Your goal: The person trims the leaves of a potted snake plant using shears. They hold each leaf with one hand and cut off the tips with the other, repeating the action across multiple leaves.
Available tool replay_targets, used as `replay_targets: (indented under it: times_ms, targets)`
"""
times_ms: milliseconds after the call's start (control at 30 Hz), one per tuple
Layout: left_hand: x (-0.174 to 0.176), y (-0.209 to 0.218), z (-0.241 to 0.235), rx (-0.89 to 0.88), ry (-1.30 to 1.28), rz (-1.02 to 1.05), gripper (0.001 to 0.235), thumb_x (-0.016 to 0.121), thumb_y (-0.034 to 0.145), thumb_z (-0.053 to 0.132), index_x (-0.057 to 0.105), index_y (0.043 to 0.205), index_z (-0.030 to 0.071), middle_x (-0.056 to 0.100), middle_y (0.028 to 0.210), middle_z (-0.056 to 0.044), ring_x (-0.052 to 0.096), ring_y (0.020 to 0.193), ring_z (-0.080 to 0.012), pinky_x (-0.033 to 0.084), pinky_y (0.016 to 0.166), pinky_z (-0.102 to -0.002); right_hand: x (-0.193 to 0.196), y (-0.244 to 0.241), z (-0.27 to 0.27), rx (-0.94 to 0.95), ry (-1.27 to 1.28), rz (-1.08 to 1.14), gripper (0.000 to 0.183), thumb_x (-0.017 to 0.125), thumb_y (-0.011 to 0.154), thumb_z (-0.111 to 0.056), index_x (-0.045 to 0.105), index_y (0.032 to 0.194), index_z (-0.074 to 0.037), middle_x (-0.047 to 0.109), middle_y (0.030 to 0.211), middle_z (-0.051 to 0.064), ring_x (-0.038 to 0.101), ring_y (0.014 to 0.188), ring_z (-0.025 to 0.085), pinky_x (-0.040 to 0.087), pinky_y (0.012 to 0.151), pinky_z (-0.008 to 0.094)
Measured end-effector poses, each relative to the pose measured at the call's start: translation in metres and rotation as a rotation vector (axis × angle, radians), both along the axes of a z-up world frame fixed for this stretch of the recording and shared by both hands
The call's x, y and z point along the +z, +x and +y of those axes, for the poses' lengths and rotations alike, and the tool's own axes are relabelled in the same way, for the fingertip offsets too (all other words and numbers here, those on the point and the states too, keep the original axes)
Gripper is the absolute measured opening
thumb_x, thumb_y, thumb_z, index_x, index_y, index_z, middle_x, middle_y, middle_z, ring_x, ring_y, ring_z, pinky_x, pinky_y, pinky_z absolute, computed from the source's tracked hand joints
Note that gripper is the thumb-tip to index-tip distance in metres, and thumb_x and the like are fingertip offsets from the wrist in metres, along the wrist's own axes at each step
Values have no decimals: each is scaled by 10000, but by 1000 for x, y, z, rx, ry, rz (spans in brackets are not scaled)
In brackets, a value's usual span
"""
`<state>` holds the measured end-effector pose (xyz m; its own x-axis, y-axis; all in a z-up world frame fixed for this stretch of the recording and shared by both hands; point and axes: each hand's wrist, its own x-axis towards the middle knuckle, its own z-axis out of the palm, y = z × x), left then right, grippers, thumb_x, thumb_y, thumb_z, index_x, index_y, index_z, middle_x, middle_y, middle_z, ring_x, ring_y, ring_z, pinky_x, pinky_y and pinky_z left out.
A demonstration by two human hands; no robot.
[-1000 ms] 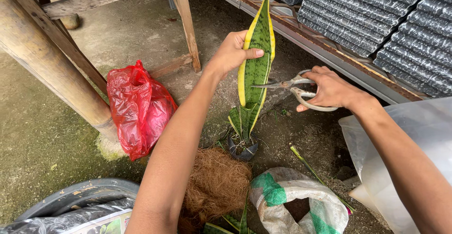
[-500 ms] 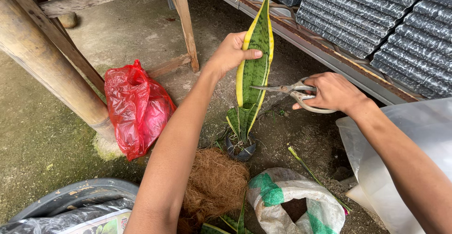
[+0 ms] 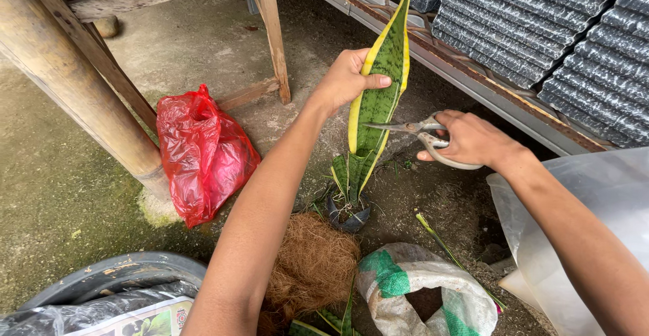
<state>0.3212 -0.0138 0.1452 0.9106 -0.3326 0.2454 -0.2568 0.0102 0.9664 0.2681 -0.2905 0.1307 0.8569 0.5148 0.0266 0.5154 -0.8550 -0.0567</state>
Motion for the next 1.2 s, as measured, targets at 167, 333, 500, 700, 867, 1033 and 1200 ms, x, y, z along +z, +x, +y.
replay_targets:
  times_ms: [167, 333, 500, 700, 867, 1033, 1200]
  targets:
    - [1, 0, -3, -31, -49, -27, 297, 779, 846, 21, 733, 1137, 56, 812, 1006, -77, 765, 872, -132, 636, 811, -312, 8, -2, -8, 81, -16, -124, 750, 696, 690, -742, 760, 977, -52, 737, 853, 185, 697, 811, 415, 564, 752, 502]
    - [1, -1, -6, -16, -6, -11, 280, 778, 852, 33, 736, 1128, 57, 815, 991, -73, 772, 868, -129, 640, 803, -314, 6, -8, -6, 26, -155, -184, 711, 658, 736, -772, 782, 911, -94, 683, 700, 214, 676, 716, 421, 561, 724, 502]
    - [6, -6, -4, 29, 24, -17, 297, 776, 839, 35, 746, 1132, 73, 820, 992, -74, 782, 868, -134, 641, 812, -319, 3, -4, -2, -64, -174, -52, 767, 660, 744, -779, 732, 1058, -83, 711, 859, 230, 695, 868, 391, 556, 828, 487]
    - [7, -11, -8, 36, 76, 5, 269, 768, 845, 46, 750, 1111, 79, 824, 978, -71, 786, 857, -135, 637, 807, -322, 0, -1, 3, -114, -70, 81, 891, 719, 719, -751, 643, 1190, 1, 649, 1176, 208, 632, 1111, 381, 508, 977, 480]
    - [8, -11, -11, 32, 1, -2, 277, 765, 833, 37, 751, 1107, 72, 823, 982, -70, 784, 857, -135, 641, 807, -327, 11, -14, 5, -76, -35, -31, 842, 690, 683, -753, 699, 1128, -39, 732, 1037, 185, 705, 945, 387, 571, 813, 497]
    - [3, -8, -6, 47, -1, -12, 255, 772, 841, 39, 744, 1094, 61, 820, 967, -81, 785, 844, -137, 643, 779, -318, 9, -22, 7, -27, -187, -185, 729, 642, 761, -778, 770, 850, -66, 717, 758, 206, 710, 754, 397, 587, 734, 486]
    - [3, -9, -5, 42, -20, -55, 264, 779, 836, 34, 744, 1097, 56, 818, 966, -82, 777, 845, -130, 645, 779, -313, 9, -19, 10, 1, -260, -190, 677, 590, 826, -746, 772, 769, -96, 693, 671, 201, 704, 686, 407, 590, 702, 488]
